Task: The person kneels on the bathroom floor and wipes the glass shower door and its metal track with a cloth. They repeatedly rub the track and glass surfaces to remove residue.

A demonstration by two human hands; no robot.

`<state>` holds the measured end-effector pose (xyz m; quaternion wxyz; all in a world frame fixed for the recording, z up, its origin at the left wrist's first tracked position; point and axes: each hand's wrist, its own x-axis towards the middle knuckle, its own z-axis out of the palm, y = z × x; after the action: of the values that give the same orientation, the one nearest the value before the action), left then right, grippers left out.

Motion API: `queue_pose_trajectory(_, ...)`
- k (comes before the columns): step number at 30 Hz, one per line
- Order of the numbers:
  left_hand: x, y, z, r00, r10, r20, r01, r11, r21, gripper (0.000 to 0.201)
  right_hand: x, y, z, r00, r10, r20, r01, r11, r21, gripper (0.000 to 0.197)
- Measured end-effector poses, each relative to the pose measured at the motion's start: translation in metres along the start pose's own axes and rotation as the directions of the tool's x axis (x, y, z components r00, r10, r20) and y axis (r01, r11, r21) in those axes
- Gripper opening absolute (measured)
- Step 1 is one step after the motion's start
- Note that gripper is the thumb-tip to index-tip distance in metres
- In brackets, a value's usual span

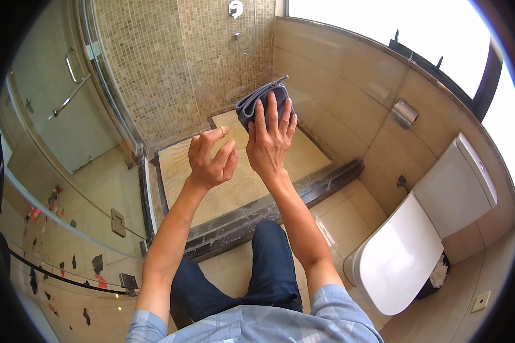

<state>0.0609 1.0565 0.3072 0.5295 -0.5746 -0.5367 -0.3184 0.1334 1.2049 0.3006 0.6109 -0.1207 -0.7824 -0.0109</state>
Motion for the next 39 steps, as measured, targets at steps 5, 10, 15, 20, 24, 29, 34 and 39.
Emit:
queue_pose_trajectory(5, 0.0, 0.0, 0.001, 1.0, 0.009, -0.012, -0.008, 1.0, 0.02, 0.025, 0.035, 0.0, 0.001, 0.998, 0.021, -0.064, -0.019, 0.999, 0.029, 0.049)
queue_pose_trajectory(10, -0.006, -0.004, 0.006, 0.995, -0.001, -0.1, -0.004, 0.999, -0.052, 0.021, -0.023, -0.017, 0.025, 0.995, -0.022, -0.102, 0.037, 0.989, 0.146, 0.047)
queue_pose_trajectory(15, -0.012, -0.007, 0.002, 0.991, 0.001, -0.131, -0.006, 0.999, -0.036, 0.02, 0.014, -0.025, 0.029, 0.977, -0.193, -0.087, 0.209, 0.949, 0.236, 0.05)
queue_pose_trajectory(20, -0.021, -0.011, 0.0, 0.998, -0.014, -0.069, 0.011, 0.999, -0.03, 0.023, 0.081, 0.015, 0.032, 0.971, -0.007, -0.241, 0.058, 0.976, 0.209, 0.054)
queue_pose_trajectory(24, -0.015, -0.007, 0.004, 0.999, 0.026, -0.047, -0.026, 1.0, -0.008, 0.021, 0.074, 0.082, 0.042, 0.947, 0.21, -0.243, -0.16, 0.964, 0.211, 0.055)
queue_pose_trajectory(29, -0.015, -0.004, 0.006, 1.0, 0.012, -0.023, -0.011, 0.999, 0.043, 0.021, 0.004, 0.121, 0.061, 0.869, 0.457, -0.189, -0.409, 0.879, 0.246, 0.054)
queue_pose_trajectory(34, -0.008, -0.002, 0.004, 1.0, 0.018, 0.002, -0.018, 0.995, 0.1, 0.019, -0.08, 0.075, 0.071, 0.8, 0.591, -0.104, -0.538, 0.782, 0.315, 0.052)
queue_pose_trajectory(39, -0.006, -0.002, 0.004, 0.998, 0.011, 0.058, -0.019, 0.99, 0.138, 0.02, -0.027, -0.001, 0.038, 0.963, 0.235, -0.132, -0.17, 0.91, 0.379, 0.051)
